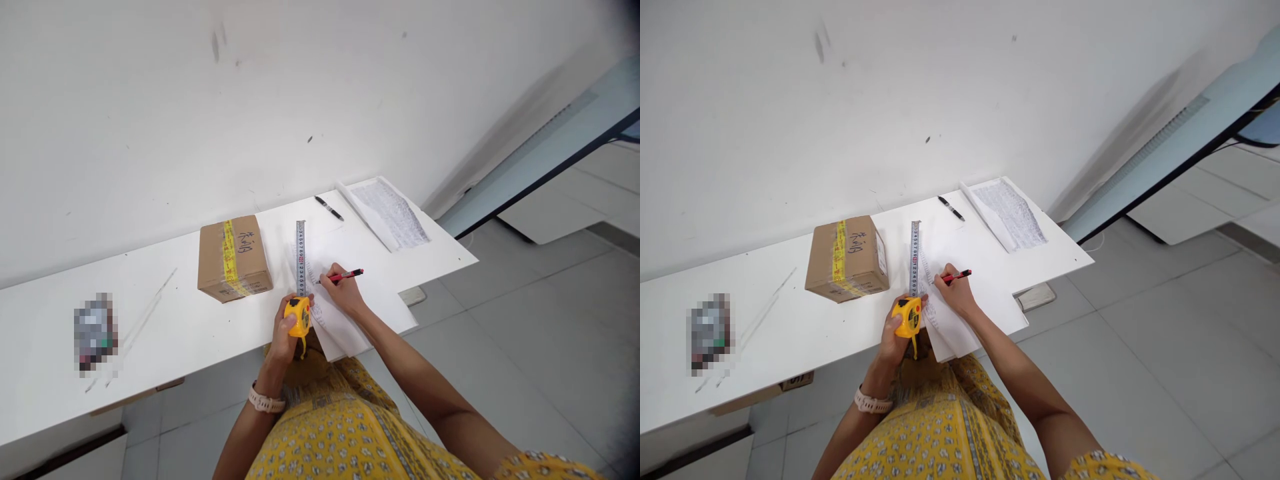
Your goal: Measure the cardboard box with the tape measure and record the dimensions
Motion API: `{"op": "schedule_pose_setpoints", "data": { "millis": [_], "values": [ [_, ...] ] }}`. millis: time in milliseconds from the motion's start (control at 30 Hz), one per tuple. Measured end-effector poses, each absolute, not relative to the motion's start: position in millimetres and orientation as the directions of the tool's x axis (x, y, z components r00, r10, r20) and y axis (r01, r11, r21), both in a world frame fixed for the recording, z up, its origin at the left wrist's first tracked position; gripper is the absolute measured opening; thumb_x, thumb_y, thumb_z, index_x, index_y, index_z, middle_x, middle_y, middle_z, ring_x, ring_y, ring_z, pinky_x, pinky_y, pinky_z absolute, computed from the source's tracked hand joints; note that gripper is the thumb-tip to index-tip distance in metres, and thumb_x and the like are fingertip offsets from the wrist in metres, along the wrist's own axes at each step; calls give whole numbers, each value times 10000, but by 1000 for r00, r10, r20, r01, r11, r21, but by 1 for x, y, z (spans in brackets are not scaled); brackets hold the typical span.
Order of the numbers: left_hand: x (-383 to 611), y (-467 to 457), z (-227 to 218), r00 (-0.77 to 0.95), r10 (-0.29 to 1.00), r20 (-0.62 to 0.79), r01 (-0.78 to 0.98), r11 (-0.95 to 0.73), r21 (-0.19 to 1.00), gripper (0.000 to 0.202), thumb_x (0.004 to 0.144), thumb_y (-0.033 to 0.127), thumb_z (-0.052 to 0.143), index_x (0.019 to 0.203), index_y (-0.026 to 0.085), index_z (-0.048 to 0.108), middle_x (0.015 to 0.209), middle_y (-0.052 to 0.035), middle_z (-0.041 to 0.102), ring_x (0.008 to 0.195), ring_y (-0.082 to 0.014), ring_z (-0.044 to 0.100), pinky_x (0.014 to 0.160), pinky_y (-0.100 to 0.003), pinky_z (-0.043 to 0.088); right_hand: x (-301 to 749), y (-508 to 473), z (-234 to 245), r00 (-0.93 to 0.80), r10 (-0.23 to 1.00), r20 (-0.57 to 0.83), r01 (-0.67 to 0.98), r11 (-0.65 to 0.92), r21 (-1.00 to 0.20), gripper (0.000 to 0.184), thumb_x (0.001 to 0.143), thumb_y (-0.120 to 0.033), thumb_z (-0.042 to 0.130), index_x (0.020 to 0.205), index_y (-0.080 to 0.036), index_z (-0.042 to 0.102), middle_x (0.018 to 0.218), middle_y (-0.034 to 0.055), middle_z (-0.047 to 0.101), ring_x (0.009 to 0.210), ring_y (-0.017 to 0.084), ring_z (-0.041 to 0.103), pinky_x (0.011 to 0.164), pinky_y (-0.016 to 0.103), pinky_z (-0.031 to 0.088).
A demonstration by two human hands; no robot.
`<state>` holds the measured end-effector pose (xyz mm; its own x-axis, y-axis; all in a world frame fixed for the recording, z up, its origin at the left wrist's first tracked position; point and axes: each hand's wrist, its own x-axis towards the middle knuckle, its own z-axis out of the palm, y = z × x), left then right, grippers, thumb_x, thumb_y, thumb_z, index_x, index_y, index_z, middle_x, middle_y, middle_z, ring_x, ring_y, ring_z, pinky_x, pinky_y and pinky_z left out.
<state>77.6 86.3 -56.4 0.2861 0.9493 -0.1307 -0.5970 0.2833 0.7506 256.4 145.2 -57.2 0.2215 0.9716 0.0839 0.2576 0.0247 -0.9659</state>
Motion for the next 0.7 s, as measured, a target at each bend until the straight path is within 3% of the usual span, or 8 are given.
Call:
{"op": "schedule_pose_setpoints", "data": {
  "millis": [700],
  "values": [
    [79, 87, -51, 280, 948, -150, -611, 296, 735, 564, 738, 444, 782, 1189, 193, 555, 1209, -167, 717, 1117, -309, 666, 925, -392, 467, 255, 145, -54, 199, 976, 86, 286, 26, -958, 295, 785, -366, 562, 631, -248, 338, 581, -65, 331, 561, 131, 338, 560, 288, 282]
  ]
}}
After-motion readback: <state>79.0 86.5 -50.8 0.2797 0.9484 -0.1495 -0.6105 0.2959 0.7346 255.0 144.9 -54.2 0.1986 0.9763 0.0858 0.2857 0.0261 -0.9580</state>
